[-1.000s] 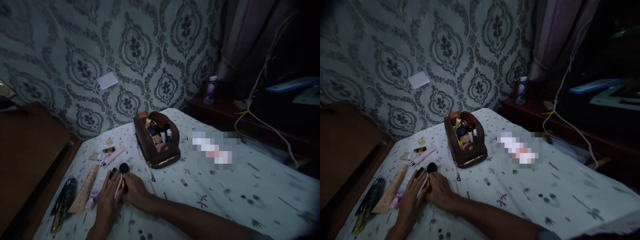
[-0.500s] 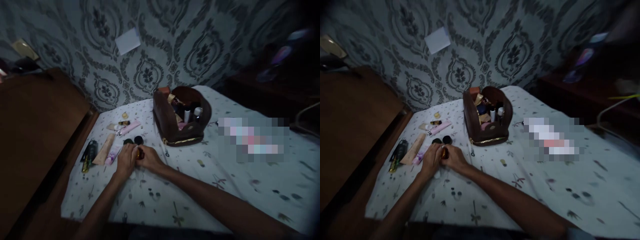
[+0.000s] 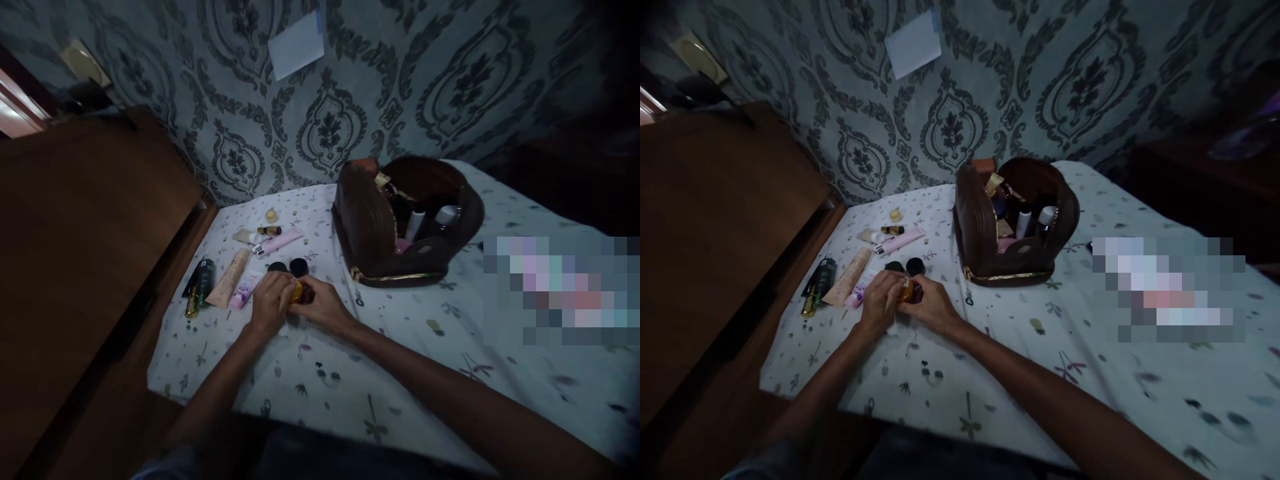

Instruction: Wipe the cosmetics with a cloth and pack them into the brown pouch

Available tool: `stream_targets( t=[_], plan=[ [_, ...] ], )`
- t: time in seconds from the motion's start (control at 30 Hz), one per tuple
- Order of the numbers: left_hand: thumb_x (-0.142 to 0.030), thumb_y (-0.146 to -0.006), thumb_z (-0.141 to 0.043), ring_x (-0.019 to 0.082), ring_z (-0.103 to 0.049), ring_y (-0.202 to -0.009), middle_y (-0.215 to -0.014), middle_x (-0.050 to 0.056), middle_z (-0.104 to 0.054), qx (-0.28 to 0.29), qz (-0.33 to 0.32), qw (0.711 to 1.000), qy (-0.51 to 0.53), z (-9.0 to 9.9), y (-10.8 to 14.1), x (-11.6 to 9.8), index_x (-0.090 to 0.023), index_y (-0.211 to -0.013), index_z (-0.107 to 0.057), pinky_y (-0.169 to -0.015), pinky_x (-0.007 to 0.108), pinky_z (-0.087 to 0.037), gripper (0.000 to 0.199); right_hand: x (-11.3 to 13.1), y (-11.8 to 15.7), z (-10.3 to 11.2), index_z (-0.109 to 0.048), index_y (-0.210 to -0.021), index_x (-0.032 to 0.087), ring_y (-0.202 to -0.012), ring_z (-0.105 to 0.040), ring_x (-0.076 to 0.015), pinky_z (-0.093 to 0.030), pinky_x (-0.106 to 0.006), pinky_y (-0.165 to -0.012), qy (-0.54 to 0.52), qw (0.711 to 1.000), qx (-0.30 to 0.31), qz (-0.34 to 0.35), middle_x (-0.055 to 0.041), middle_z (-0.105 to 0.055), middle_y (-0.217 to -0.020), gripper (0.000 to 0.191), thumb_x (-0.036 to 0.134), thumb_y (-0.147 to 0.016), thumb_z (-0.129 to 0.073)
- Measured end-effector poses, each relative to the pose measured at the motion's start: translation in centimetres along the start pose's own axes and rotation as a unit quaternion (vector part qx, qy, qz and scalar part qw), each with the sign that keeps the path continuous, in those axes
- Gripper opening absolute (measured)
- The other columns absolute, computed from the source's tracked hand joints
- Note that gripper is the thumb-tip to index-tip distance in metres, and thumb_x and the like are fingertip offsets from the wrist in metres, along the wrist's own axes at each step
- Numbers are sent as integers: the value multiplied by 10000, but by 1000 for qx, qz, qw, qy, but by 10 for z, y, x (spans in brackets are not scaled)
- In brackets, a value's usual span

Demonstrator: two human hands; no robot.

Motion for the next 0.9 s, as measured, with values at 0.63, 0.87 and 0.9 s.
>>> stream_targets(
  t=[0.63,0.87,0.9],
  plan=[
    [-417,-942,-541,301,-517,-1188,-1288,148,-466,153,18,986,-65,-16,53,8,-260,-1527,-203,-897,458,-546,694,1,23,14,-623,-1043,191,-777,-612,-189,-479,-286,-693,135,989,39,42,-25,-673,-881,407,406,-719,-743],
    [-451,-906,-596,283,-557,-1098,-1154,118,-560,143,82,986,38,-15,48,14,-202,-1344,-471,-934,446,-503,519,6,26,11,-613,-1117,186,-860,-633,-201,-493,-291,-760,84,991,76,66,-48,-692,-998,414,395,-773,-705],
    [-457,-903,-599,285,-559,-1101,-1156,119,-563,141,85,985,44,-14,47,14,-201,-1327,-484,-938,446,-499,508,6,26,11,-611,-1121,188,-852,-634,-198,-493,-285,-749,82,991,79,65,-42,-693,-990,412,394,-776,-701]
  ],
)
Point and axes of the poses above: each hand's wrist, its own y-axis away from the middle knuckle, its own z-axis out of the back of the hand, x = y × z, the point moved 7 cm from there along -y, towards the middle knuckle
